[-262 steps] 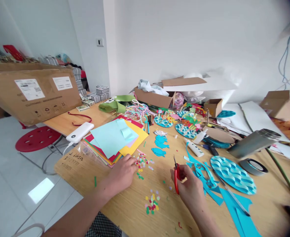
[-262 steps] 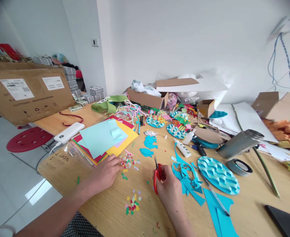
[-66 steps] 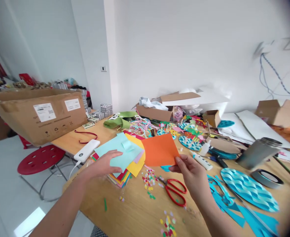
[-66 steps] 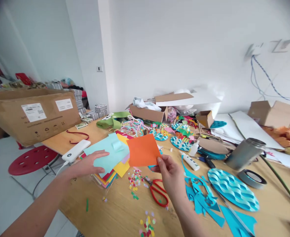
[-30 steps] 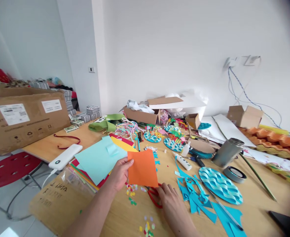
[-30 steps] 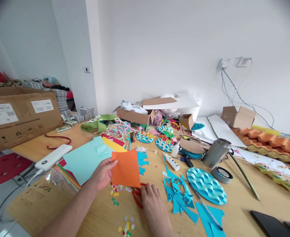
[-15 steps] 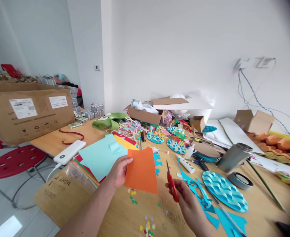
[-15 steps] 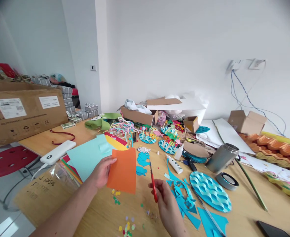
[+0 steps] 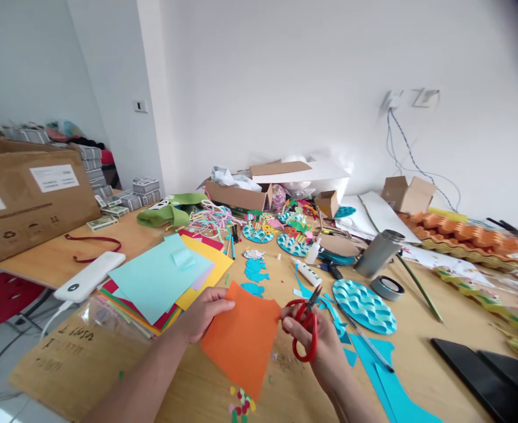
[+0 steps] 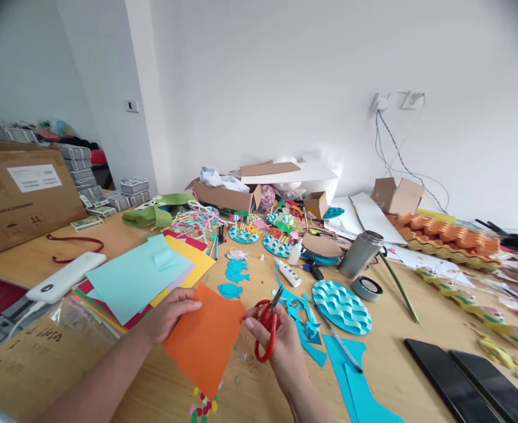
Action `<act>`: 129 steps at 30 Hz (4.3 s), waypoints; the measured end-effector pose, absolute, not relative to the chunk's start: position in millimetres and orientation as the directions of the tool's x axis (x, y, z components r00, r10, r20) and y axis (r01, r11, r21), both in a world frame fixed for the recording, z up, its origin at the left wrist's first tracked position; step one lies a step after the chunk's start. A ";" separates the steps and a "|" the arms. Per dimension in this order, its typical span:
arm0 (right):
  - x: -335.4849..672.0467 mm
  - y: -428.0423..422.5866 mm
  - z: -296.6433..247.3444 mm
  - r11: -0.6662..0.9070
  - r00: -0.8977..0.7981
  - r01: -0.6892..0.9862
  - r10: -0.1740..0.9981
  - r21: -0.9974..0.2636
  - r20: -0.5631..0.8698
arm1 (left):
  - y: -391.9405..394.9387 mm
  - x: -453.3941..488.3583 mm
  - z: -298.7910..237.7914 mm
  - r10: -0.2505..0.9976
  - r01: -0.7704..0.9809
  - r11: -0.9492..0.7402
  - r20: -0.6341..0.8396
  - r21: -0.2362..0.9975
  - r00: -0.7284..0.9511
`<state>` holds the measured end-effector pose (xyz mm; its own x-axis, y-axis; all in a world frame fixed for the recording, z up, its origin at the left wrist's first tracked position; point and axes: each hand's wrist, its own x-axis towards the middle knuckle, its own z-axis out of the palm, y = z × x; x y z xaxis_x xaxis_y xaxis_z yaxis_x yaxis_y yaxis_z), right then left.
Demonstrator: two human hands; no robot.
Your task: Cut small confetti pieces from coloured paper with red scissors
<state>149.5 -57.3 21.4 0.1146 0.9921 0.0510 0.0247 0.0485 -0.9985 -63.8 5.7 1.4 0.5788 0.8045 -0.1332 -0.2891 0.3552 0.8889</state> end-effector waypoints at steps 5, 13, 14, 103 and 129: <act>148.9 -57.8 15.4 0.038 0.110 -0.021 0.993 -0.999 0.036 | 3.0 -61.7 -0.5 0.765 -0.237 0.394 -0.174 0.888 0.620; 148.8 -54.4 11.3 0.113 0.336 -0.149 0.940 -0.982 0.057 | 3.4 -61.5 -3.2 0.754 -0.463 0.437 -0.034 0.771 0.656; 148.7 -53.8 9.5 0.126 0.370 -0.166 0.927 -0.978 0.057 | 2.7 -61.5 -4.7 0.740 -0.488 0.440 0.003 0.754 0.672; 147.6 -64.1 12.2 -0.056 -0.136 0.356 0.985 -0.933 -0.111 | -2.3 -44.9 7.7 0.949 -0.243 0.130 -0.049 0.961 0.313; 148.1 -64.6 14.8 -0.069 -0.139 0.365 0.982 -0.928 -0.128 | -2.1 -44.9 5.8 0.959 -0.219 0.124 -0.060 0.968 0.278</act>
<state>148.1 -64.6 14.8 -0.1390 0.9820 -0.1280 0.3651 -0.0694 -0.9284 -44.9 -2.1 5.8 0.2782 0.9587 -0.0599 -0.2186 0.1239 0.9679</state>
